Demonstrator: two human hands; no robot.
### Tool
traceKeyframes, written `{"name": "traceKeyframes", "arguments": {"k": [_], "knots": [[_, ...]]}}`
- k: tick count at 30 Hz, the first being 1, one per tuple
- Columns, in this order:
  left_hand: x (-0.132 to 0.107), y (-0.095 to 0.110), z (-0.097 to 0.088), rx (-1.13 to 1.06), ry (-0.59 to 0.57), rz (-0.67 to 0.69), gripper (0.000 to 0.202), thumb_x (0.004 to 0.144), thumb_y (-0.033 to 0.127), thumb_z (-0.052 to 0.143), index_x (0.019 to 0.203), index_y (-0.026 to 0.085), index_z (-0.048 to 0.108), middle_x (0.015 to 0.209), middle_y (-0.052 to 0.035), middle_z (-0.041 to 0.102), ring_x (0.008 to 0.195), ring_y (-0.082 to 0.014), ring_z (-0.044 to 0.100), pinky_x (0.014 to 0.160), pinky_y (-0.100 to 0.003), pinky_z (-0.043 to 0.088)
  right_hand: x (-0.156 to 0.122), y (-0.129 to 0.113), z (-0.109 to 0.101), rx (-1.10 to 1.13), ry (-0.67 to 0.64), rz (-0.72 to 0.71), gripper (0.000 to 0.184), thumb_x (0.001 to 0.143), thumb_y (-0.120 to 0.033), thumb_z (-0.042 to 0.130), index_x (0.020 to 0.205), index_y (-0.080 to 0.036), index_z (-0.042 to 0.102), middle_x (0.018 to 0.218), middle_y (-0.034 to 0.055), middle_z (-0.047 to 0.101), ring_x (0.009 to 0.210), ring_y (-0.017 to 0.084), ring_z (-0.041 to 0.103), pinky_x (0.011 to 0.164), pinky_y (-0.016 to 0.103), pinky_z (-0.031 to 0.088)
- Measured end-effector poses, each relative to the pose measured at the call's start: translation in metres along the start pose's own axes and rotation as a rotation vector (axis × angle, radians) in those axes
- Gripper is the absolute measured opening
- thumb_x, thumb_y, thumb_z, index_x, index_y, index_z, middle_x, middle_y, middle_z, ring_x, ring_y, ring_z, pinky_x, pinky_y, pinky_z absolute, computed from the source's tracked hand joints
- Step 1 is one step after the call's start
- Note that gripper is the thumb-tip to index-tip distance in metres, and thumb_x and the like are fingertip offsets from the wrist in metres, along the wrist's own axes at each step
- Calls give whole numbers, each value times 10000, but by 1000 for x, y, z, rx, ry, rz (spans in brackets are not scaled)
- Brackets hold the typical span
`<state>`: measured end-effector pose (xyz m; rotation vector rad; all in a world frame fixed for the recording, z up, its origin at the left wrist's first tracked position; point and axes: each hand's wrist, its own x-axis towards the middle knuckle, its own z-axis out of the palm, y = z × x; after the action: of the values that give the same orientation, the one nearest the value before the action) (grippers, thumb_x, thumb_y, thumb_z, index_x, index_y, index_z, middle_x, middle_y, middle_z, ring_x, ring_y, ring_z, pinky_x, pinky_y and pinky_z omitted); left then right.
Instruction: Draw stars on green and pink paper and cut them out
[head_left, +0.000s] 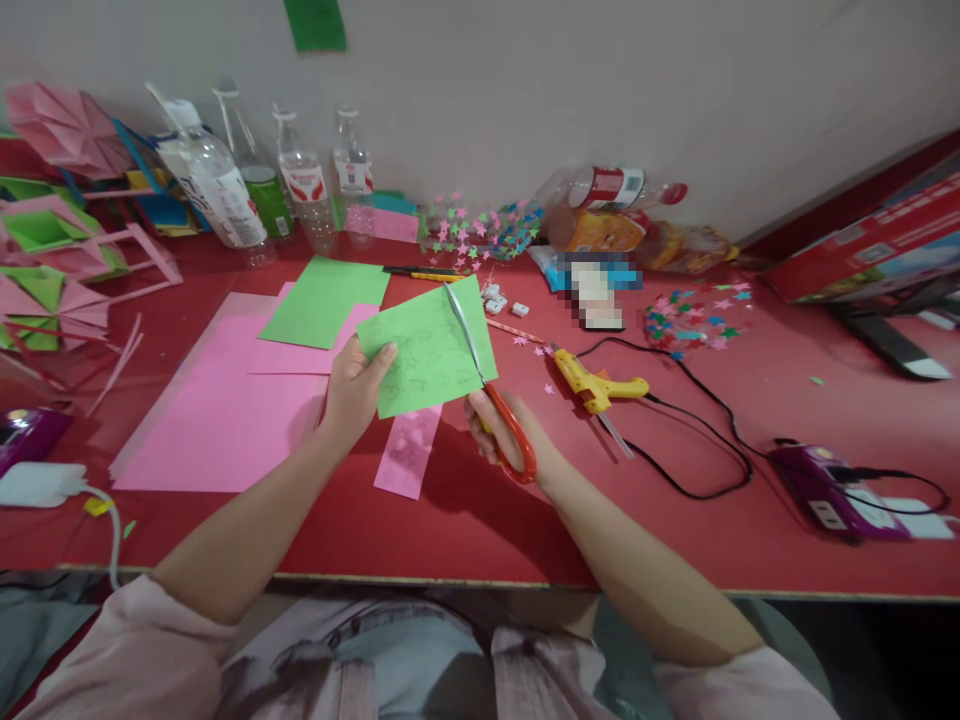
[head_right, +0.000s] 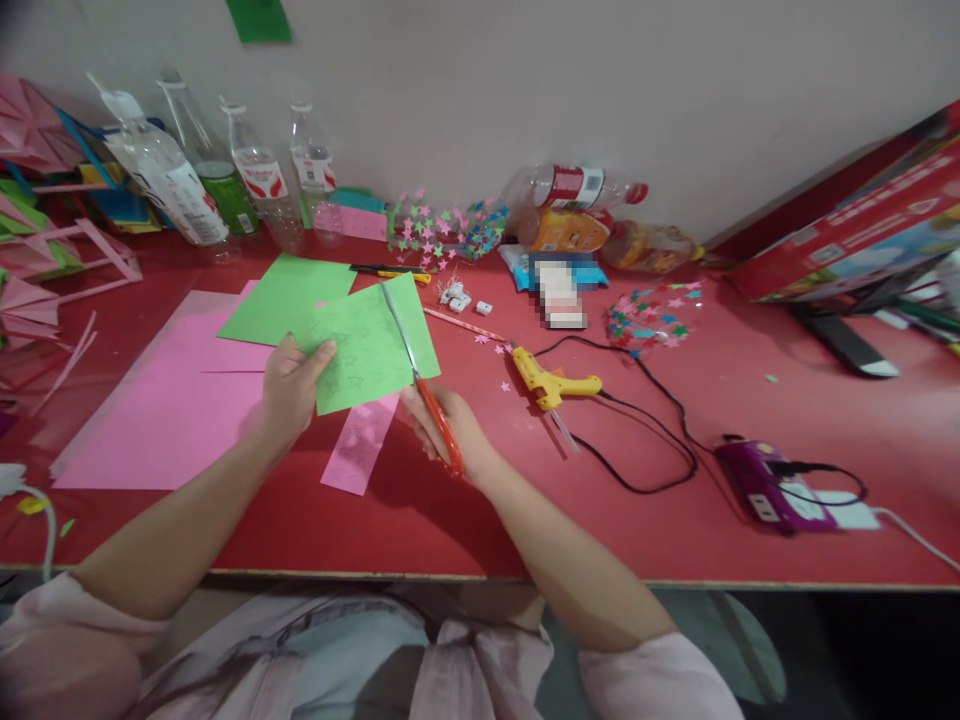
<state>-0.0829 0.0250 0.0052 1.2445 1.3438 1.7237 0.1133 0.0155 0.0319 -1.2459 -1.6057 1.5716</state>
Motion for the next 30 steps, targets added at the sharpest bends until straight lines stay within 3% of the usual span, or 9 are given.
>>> {"name": "traceKeyframes", "arguments": {"k": [4, 9, 14, 21, 23, 28, 30], "knots": [[-1, 2, 1, 2, -21, -63, 181, 801, 390, 654, 818, 211, 632, 803, -13, 680, 786, -185, 643, 719, -319, 512, 2, 0, -2, 8, -16, -9, 474, 825, -666, 442, 698, -211, 418, 389, -99, 377, 297, 57, 356, 375, 211, 378], [-2, -1, 1, 1, -24, -115, 204, 804, 397, 645, 861, 202, 632, 829, -19, 675, 798, -187, 632, 747, -333, 500, 0, -3, -1, -2, 14, 0, 479, 828, -673, 441, 677, -221, 393, 372, -98, 353, 281, 62, 348, 363, 217, 379], [0, -7, 3, -61, -58, -139, 269, 785, 410, 651, 945, 195, 641, 928, -39, 692, 849, -195, 640, 778, -342, 511, -1, -4, 1, 1, 32, 46, 480, 821, -680, 446, 684, -223, 388, 379, -98, 346, 274, 63, 345, 336, 211, 358], [7, -9, 1, -236, -63, -183, 258, 742, 381, 693, 922, 207, 633, 876, -33, 711, 829, -198, 678, 773, -363, 549, 5, -1, -5, 106, 11, 36, 484, 788, -673, 502, 661, -215, 414, 388, -97, 340, 289, 53, 309, 334, 212, 320], [7, -5, -1, -267, -145, -227, 291, 719, 381, 712, 935, 202, 636, 856, -32, 718, 791, -201, 687, 750, -369, 559, 10, 0, -10, 152, 21, -5, 471, 786, -661, 513, 667, -214, 425, 400, -91, 365, 302, 57, 324, 342, 216, 321], [-1, 7, 0, -213, -505, -416, 333, 665, 407, 757, 894, 184, 666, 775, -47, 720, 650, -207, 681, 600, -347, 559, 18, 4, -22, 154, 54, -5, 384, 723, -497, 652, 605, -221, 413, 380, -80, 411, 313, 79, 396, 345, 228, 330], [-4, 8, 2, -193, -560, -435, 343, 653, 426, 763, 883, 189, 670, 778, -46, 719, 634, -202, 675, 572, -326, 545, 17, 4, -23, 117, 74, 26, 338, 686, -410, 680, 600, -221, 413, 382, -77, 447, 301, 79, 399, 326, 224, 312]]}}
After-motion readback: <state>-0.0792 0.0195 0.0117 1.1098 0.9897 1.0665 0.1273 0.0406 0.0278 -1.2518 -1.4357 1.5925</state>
